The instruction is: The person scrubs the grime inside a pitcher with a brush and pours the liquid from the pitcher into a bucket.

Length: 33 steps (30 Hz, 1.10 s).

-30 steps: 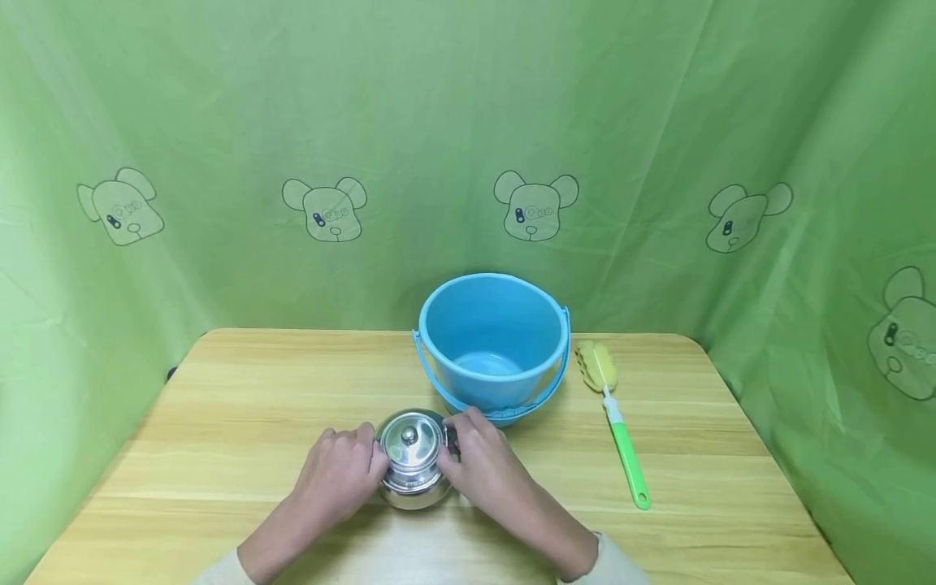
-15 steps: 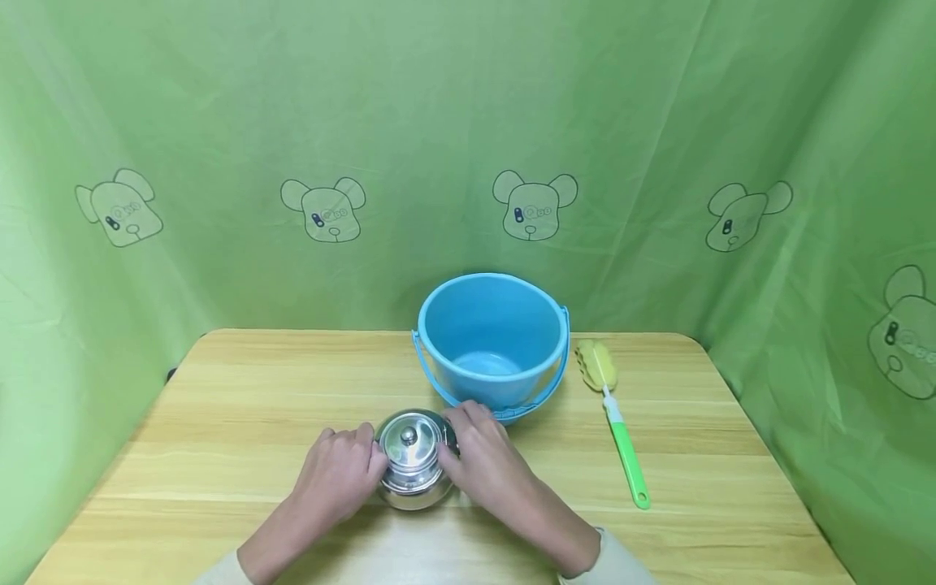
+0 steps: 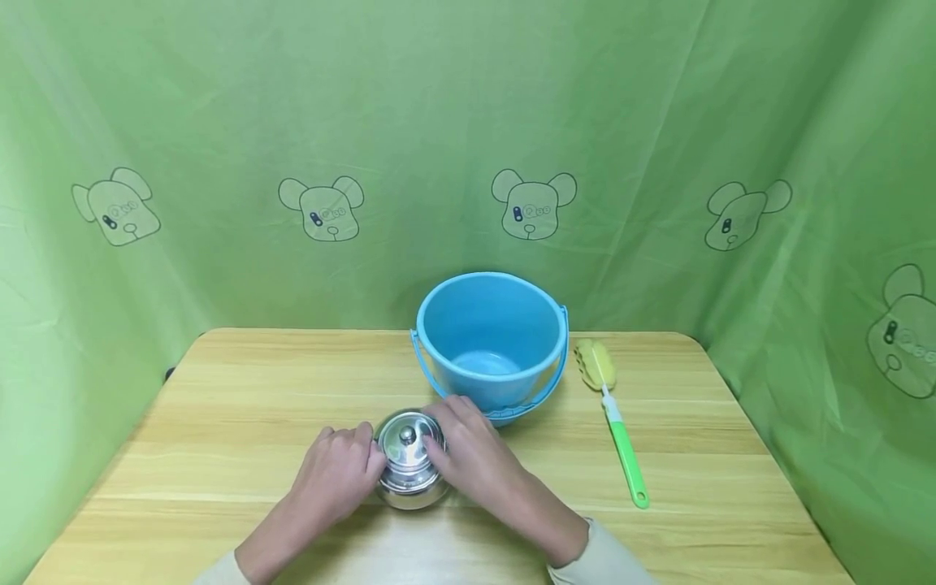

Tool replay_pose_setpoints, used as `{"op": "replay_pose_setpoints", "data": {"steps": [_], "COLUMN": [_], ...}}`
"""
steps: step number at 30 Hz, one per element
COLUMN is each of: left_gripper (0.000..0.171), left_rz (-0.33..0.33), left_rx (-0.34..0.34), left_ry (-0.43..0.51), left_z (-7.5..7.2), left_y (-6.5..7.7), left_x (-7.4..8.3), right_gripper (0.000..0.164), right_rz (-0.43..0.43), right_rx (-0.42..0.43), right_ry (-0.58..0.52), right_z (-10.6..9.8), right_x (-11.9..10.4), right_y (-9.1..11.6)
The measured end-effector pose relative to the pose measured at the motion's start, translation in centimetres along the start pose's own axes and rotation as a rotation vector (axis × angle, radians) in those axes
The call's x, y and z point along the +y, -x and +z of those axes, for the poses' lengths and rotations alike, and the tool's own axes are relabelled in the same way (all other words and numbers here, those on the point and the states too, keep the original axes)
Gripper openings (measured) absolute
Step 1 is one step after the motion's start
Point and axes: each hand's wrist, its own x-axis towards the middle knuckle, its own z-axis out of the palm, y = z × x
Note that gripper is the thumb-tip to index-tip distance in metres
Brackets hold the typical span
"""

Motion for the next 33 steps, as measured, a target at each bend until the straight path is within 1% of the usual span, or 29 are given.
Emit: {"op": "replay_pose_setpoints", "data": {"steps": [7, 13, 21, 25, 33], "left_gripper": [0.026, 0.027, 0.027, 0.027, 0.028], "left_rz": [-0.003, 0.012, 0.018, 0.028, 0.034], "left_rx": [-0.019, -0.006, -0.012, -0.003, 0.002], "left_ry": [0.016, 0.008, 0.014, 0.006, -0.014], "left_z": [0.0, 0.1, 0.1, 0.0, 0.0], "left_y": [0.0, -0.1, -0.2, -0.2, -0.2], "left_x": [-0.1, -0.2, -0.2, -0.2, -0.2], "right_gripper": [0.037, 0.035, 0.032, 0.03, 0.028], "right_rz": [-0.095, -0.156, -0.183, -0.205, -0.189], "right_rx": [0.01, -0.007, -0.018, -0.025, -0.063], "right_ry": [-0.005, -0.008, -0.007, 0.003, 0.025], "right_z": [0.4, 0.6, 1.2, 1.4, 1.7], "right_x": [-0.1, -0.2, -0.4, -0.5, -0.7], "right_y": [-0.5, -0.7, -0.9, -0.9, -1.1]}}
